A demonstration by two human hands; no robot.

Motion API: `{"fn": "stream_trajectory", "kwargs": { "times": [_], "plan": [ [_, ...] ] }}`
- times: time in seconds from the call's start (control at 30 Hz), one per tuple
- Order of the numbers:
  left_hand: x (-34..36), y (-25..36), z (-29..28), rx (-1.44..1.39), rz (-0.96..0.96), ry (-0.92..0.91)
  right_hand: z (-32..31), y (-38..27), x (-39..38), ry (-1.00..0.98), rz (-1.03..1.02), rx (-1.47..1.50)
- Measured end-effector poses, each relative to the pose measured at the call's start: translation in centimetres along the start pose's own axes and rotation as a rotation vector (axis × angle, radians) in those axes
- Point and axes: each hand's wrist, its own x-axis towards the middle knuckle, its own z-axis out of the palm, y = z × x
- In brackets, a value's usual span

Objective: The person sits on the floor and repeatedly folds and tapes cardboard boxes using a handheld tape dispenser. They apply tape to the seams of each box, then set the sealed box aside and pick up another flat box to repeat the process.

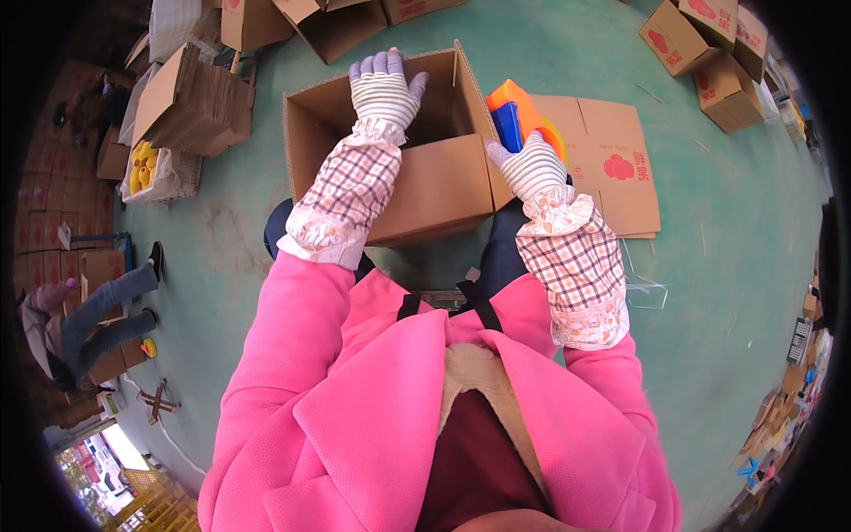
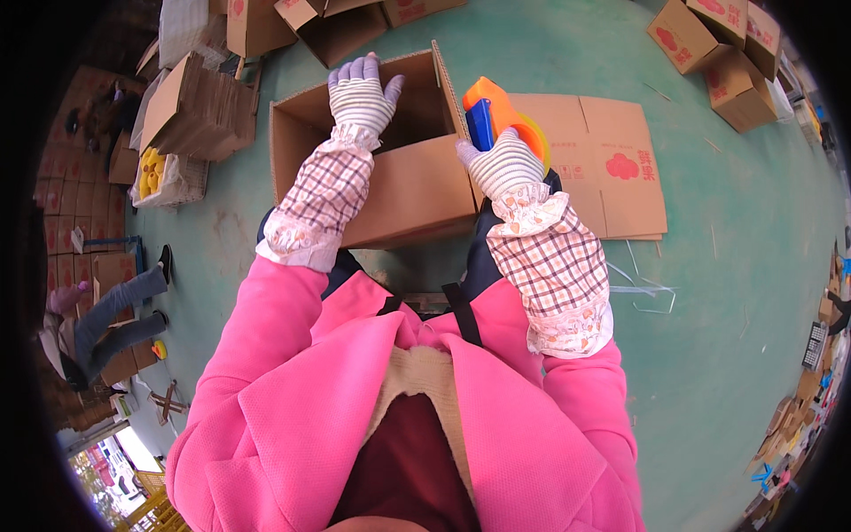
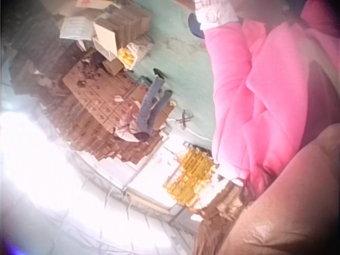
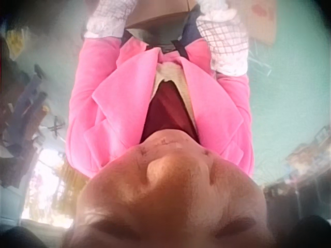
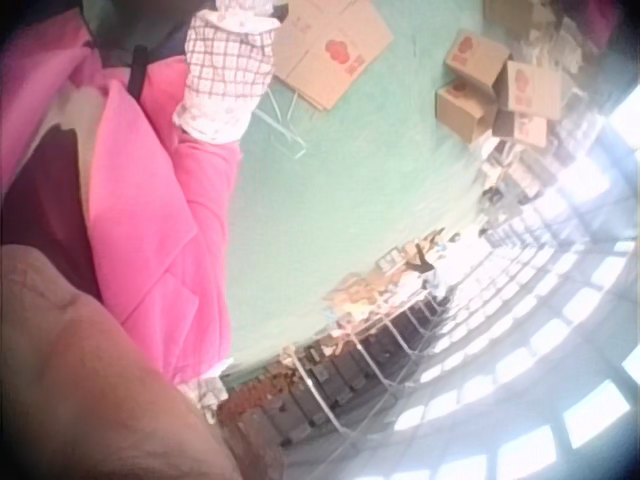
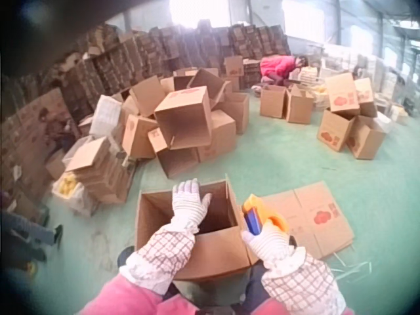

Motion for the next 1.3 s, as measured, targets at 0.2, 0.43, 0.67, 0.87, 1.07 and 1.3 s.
{"fn": "stream_trajectory", "kwargs": {
  "times": [0.2,0.43,0.67,0.87,1.07,1.3],
  "plan": [
    [-2.6,2.2,-1.4,0.030,0.021,-0.022,0.2,0.2,0.5,0.033,-0.017,-0.019],
    [-6.9,3.9,-3.5,-0.145,-0.009,-0.390,0.7,0.6,0.9,0.080,-0.022,-0.016],
    [-8.6,3.2,0.5,-0.186,0.077,-0.022,0.3,0.4,1.4,0.041,0.006,0.008],
    [-12.0,3.8,2.8,-0.142,0.089,-0.372,2.3,1.8,3.0,0.139,-0.056,0.056],
    [-14.1,2.8,5.1,-0.136,0.070,-0.377,1.5,2.5,4.9,0.125,-0.025,0.327],
    [-14.2,2.5,5.7,-0.295,0.025,-0.189,-0.8,1.1,7.5,-0.272,0.022,1.721]
  ]
}}
